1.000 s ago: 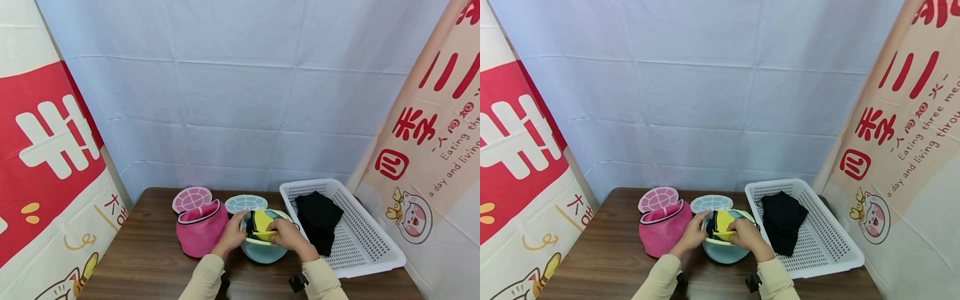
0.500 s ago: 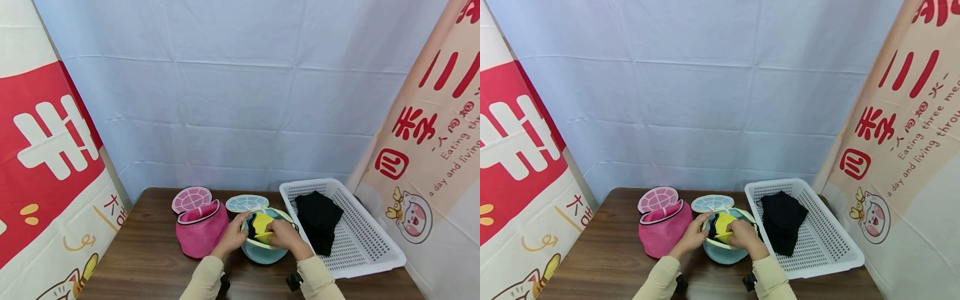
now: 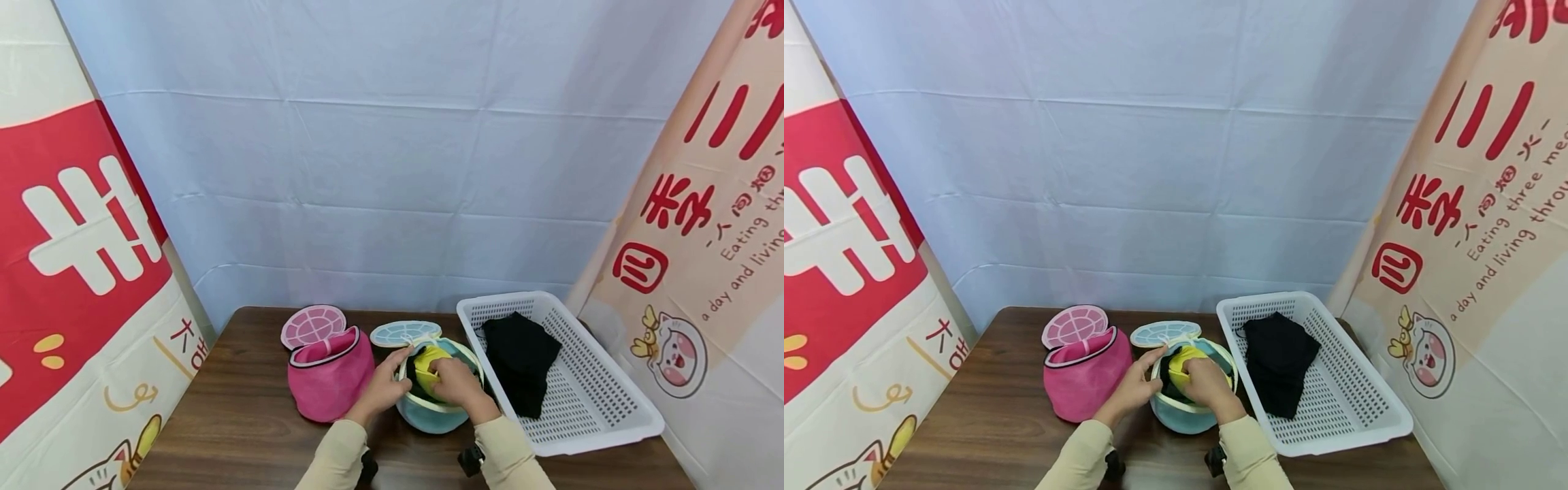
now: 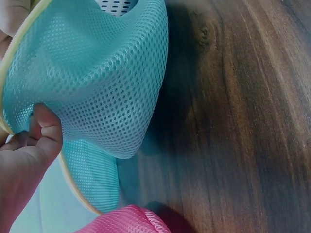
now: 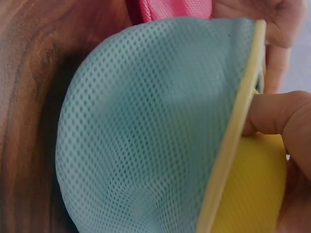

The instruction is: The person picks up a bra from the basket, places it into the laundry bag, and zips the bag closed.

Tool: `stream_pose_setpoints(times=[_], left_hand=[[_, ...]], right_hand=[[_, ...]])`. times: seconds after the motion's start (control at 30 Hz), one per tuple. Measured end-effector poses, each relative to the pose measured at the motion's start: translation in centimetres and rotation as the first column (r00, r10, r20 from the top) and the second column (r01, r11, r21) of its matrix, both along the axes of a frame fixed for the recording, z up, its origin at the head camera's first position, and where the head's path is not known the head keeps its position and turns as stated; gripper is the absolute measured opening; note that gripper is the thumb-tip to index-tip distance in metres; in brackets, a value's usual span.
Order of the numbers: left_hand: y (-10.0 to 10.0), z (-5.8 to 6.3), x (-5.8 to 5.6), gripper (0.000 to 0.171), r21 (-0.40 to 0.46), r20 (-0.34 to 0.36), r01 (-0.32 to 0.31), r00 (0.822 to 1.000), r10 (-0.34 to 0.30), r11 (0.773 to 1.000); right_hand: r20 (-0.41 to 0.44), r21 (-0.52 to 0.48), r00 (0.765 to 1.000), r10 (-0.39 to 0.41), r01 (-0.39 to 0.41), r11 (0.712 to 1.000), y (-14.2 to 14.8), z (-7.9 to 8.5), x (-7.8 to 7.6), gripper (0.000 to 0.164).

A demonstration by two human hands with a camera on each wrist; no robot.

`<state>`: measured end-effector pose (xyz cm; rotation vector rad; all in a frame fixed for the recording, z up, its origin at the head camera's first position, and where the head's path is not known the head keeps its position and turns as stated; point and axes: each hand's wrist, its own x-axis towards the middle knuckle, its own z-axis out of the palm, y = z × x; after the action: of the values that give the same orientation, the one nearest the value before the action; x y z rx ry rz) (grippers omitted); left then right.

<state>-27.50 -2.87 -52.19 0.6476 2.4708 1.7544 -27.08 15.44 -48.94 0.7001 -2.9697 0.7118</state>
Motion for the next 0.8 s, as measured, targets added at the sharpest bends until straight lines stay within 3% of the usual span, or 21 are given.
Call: stream_pose_setpoints(times=[0.3, 0.47, 0.63, 0.8], left_hand=[[-0.2, -0.3, 0.0, 0.067, 0.023, -0.029, 0.031, 0.999, -0.031, 0.999], [-0.2, -0.2, 0.1, 0.068, 0.014, -0.049, 0.054, 0.997, -0.053, 0.998], [-0.1, 1.4, 1.1, 0.067, 0.033, -0.058, 0.100, 0.994, -0.098, 0.994], [-0.3, 3.3, 2.1, 0.066, 0.039, -0.063, 0.135, 0.989, -0.133, 0.990]], right_hand=[[-0.011, -0.007, 1.000, -0.004, 0.004, 1.000, -0.5, -0.8, -0.2, 0.009], [0.033, -0.015, 0.999, -0.001, 0.001, 1.000, -0.6, -1.0, -0.3, 0.009], [0.107, -0.021, 0.994, -0.033, 0.036, 0.999, -0.9, -1.2, -0.3, 0.008], [0.113, -0.053, 0.991, -0.070, 0.076, 0.996, -1.1, -1.3, -0.7, 0.016]])
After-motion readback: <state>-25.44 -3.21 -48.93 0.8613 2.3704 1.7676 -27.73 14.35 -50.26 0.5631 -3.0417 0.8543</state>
